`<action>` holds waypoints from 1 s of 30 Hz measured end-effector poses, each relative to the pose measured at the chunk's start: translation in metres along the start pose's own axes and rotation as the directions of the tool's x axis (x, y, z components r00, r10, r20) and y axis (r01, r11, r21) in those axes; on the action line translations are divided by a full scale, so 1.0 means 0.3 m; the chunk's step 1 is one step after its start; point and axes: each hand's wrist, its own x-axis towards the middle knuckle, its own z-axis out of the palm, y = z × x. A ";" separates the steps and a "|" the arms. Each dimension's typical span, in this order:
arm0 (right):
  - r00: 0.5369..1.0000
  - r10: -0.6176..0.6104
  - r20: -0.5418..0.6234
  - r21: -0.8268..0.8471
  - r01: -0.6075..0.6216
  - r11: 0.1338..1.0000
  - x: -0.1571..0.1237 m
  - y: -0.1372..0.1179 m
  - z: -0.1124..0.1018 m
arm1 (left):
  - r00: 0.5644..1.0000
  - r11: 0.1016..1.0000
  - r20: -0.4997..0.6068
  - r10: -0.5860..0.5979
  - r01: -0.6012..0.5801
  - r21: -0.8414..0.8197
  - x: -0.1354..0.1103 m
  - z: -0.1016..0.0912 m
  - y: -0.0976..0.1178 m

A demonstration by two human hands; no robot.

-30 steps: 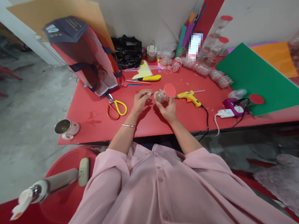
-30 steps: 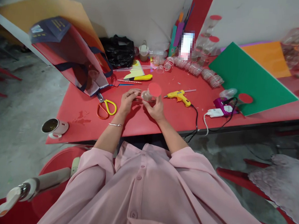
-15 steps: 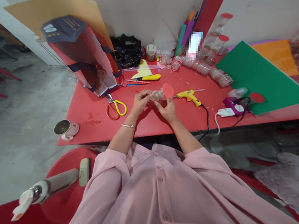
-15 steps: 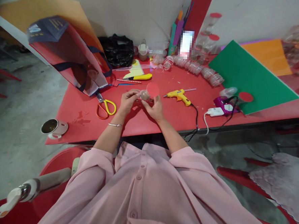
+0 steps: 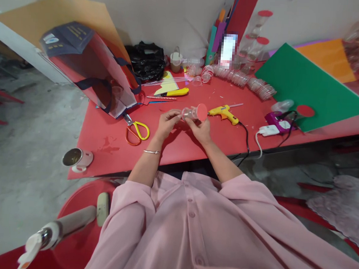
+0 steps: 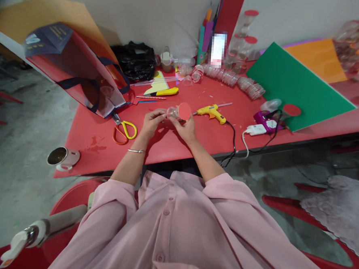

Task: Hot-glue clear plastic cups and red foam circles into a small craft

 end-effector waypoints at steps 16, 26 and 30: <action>0.996 0.091 -0.004 0.080 -0.091 0.993 0.008 0.040 -0.007 | 0.999 0.999 -0.009 -0.035 0.035 -0.017 -0.003 0.003 0.022; 0.995 0.094 0.025 0.210 -0.098 0.973 0.010 0.046 0.006 | 1.000 0.999 0.001 -0.022 0.022 -0.041 0.000 0.000 0.010; 0.991 0.129 0.045 0.192 -0.135 0.972 0.010 0.030 0.006 | 1.000 0.999 0.009 -0.022 0.022 -0.035 -0.004 0.001 0.022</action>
